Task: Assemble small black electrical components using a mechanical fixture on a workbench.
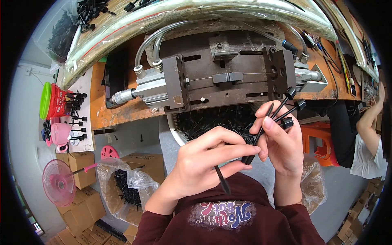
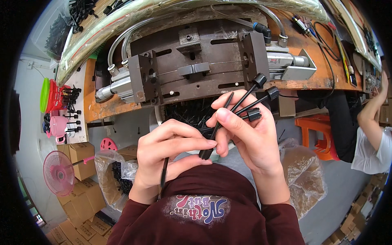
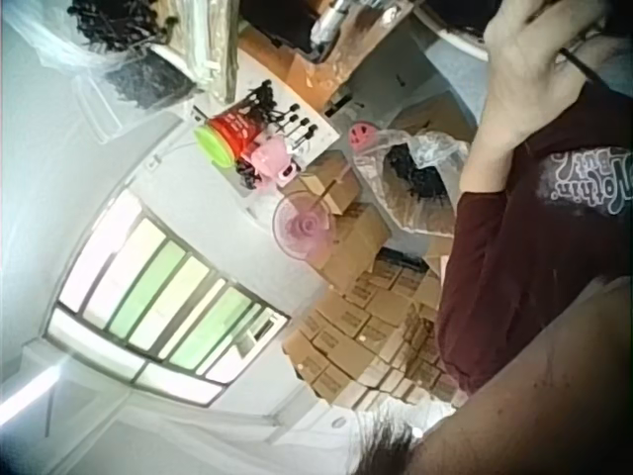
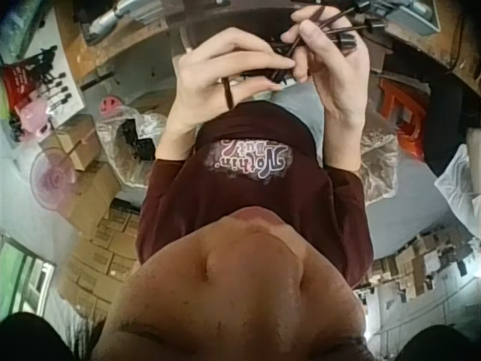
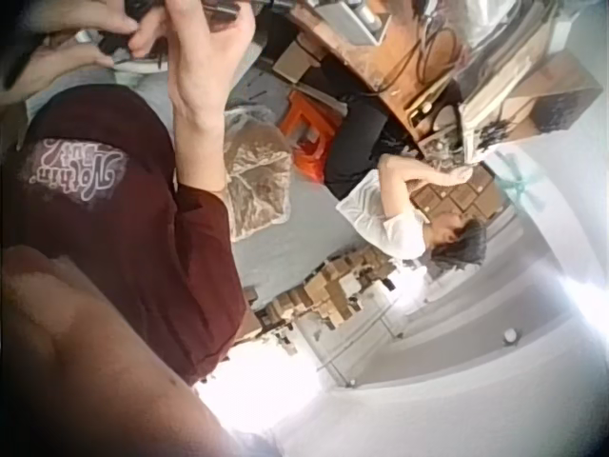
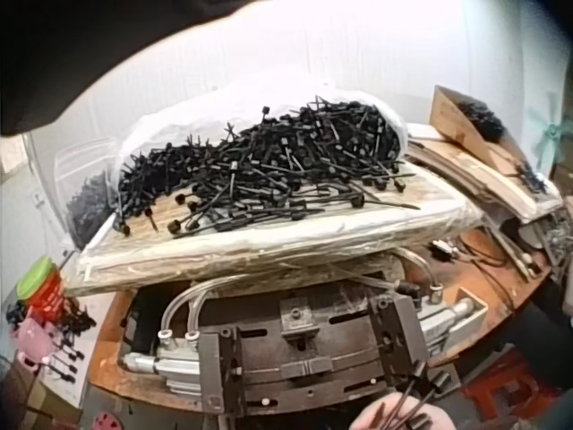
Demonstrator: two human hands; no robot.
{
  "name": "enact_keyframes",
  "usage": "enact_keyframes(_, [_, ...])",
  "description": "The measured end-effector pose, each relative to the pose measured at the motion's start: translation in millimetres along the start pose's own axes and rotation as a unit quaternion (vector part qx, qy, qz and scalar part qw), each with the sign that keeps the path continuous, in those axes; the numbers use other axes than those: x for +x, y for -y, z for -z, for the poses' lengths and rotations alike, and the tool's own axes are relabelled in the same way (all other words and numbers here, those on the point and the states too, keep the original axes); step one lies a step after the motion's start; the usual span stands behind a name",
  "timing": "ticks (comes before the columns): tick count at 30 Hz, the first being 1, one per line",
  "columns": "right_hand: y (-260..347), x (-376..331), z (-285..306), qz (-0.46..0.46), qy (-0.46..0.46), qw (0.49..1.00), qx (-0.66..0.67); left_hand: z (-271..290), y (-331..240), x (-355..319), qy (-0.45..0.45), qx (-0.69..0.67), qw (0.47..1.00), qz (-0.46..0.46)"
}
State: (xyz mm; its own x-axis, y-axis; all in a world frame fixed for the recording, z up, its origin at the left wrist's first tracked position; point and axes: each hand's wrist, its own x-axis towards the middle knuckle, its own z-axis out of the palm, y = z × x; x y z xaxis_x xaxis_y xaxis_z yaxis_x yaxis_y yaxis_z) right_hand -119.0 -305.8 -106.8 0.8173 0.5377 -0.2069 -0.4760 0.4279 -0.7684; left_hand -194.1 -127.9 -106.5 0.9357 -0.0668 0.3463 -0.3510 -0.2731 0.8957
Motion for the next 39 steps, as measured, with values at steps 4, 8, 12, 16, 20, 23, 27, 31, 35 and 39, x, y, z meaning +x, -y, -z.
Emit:
enact_keyframes(4, [2, 1, -4, 0.087, -0.048, 0.993, -0.063, 5, -11, 2, -0.019, 0.072, 0.997, -0.023])
enact_keyframes(8, [2, -2, 7, 0.237, -0.114, 0.941, -0.215, -2, 15, 13, -0.109, 0.283, 0.949, -0.083])
enact_keyframes(12, [4, -4, 12, 0.252, -0.109, 0.931, -0.241, -9, 29, 20, -0.086, 0.396, 0.911, -0.076])
enact_keyframes(16, [8, -10, 19, 0.243, -0.056, 0.956, -0.153, -11, 27, 29, -0.089, 0.421, 0.901, -0.055])
enact_keyframes(20, [10, -13, 19, 0.286, -0.07, 0.927, -0.233, -8, 28, 33, -0.089, 0.412, 0.905, -0.06])
enact_keyframes(23, [13, -17, 25, 0.332, -0.071, 0.881, -0.331, -8, 29, 34, -0.091, 0.408, 0.906, -0.059])
enact_keyframes(27, [13, -15, 23, 0.421, -0.134, 0.683, -0.582, -7, 26, 32, -0.087, 0.37, 0.925, -0.032])
enact_keyframes(31, [9, -2, 19, 0.502, -0.099, 0.524, -0.681, -1, 0, 29, -0.014, 0.02, 1.0, -0.005])
enact_keyframes(35, [4, 2, 2, 0.493, -0.034, 0.503, -0.709, -9, -13, 16, 0.035, -0.071, 0.997, -0.015])
enact_keyframes(39, [-1, 17, 11, 0.541, -0.075, 0.501, -0.671, -1, -16, 14, -0.019, -0.003, 0.999, -0.037])
